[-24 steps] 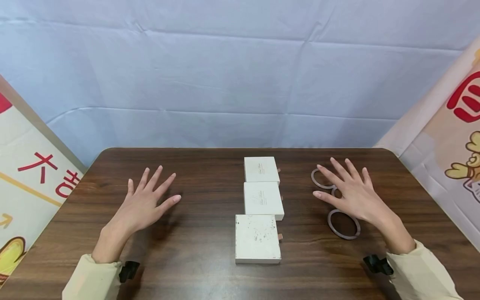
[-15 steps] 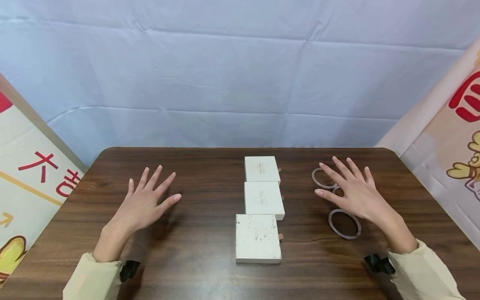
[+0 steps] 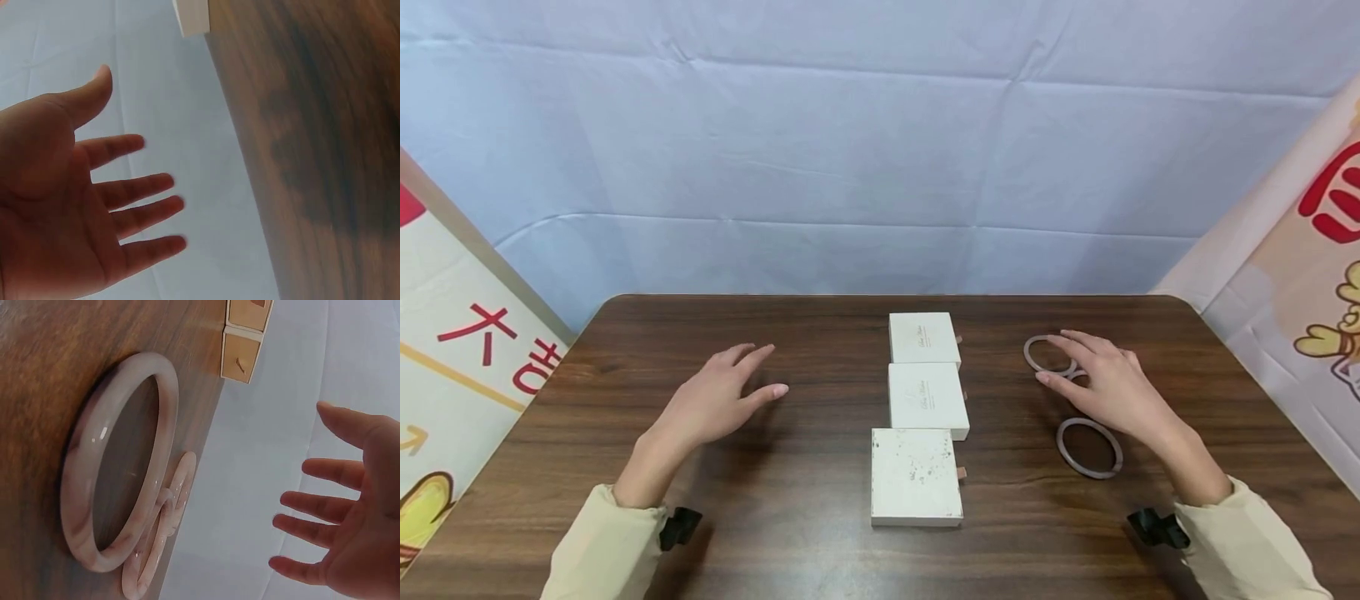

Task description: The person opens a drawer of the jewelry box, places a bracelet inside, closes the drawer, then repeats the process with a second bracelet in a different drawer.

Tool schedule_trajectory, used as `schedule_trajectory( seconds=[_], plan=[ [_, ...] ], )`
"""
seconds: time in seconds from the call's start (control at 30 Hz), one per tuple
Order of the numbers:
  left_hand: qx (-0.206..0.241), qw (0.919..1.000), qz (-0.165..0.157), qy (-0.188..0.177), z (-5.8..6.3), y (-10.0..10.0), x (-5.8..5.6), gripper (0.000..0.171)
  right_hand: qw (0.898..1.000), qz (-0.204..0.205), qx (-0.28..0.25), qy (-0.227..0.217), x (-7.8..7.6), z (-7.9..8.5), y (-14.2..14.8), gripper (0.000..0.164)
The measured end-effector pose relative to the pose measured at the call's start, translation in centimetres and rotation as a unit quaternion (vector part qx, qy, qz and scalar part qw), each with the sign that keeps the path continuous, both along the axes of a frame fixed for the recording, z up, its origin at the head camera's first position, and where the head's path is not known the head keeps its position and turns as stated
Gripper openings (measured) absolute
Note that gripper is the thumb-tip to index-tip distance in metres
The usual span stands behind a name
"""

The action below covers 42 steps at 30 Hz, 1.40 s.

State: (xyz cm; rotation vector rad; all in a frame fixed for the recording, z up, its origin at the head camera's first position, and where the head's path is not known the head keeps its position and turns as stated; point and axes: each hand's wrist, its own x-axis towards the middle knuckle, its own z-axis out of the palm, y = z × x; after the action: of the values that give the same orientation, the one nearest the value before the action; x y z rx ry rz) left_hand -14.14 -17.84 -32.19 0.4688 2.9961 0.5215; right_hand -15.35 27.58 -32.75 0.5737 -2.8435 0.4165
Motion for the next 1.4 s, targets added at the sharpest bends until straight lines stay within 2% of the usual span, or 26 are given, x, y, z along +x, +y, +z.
schedule_trajectory(
  seconds=[0.13,0.3,0.47,0.67,0.77,1.0,1.4],
  plan=[
    [0.018,0.9991,-0.008,-0.038,0.0,1.1,0.0,0.059,0.999,0.013,-0.045,-0.020,0.1,-0.1,-0.3,0.042],
    [0.049,0.9959,-0.035,-0.067,-0.3,2.4,-0.1,0.037,0.995,0.028,-0.085,-0.045,0.1,-0.2,-0.8,0.028],
    [0.064,0.9934,-0.042,-0.085,-0.8,3.8,0.0,0.024,0.995,0.039,-0.081,-0.051,0.0,-0.3,-1.2,0.022],
    [0.100,0.9866,-0.077,-0.104,-1.4,5.1,0.0,0.023,0.993,0.046,-0.074,-0.083,0.2,-0.2,-1.9,0.023],
    [0.117,0.9821,-0.087,-0.120,-1.7,5.8,0.0,0.023,0.992,0.037,-0.068,-0.096,0.3,-0.3,-2.2,0.025],
    [0.161,0.9710,-0.071,-0.161,-2.3,7.2,0.1,0.022,0.988,0.052,-0.077,-0.121,0.4,-0.6,-2.7,0.027],
    [0.231,0.9454,-0.049,-0.224,-2.7,8.7,0.4,0.021,0.986,0.057,-0.079,-0.133,0.5,-0.6,-2.9,0.026]
  ],
)
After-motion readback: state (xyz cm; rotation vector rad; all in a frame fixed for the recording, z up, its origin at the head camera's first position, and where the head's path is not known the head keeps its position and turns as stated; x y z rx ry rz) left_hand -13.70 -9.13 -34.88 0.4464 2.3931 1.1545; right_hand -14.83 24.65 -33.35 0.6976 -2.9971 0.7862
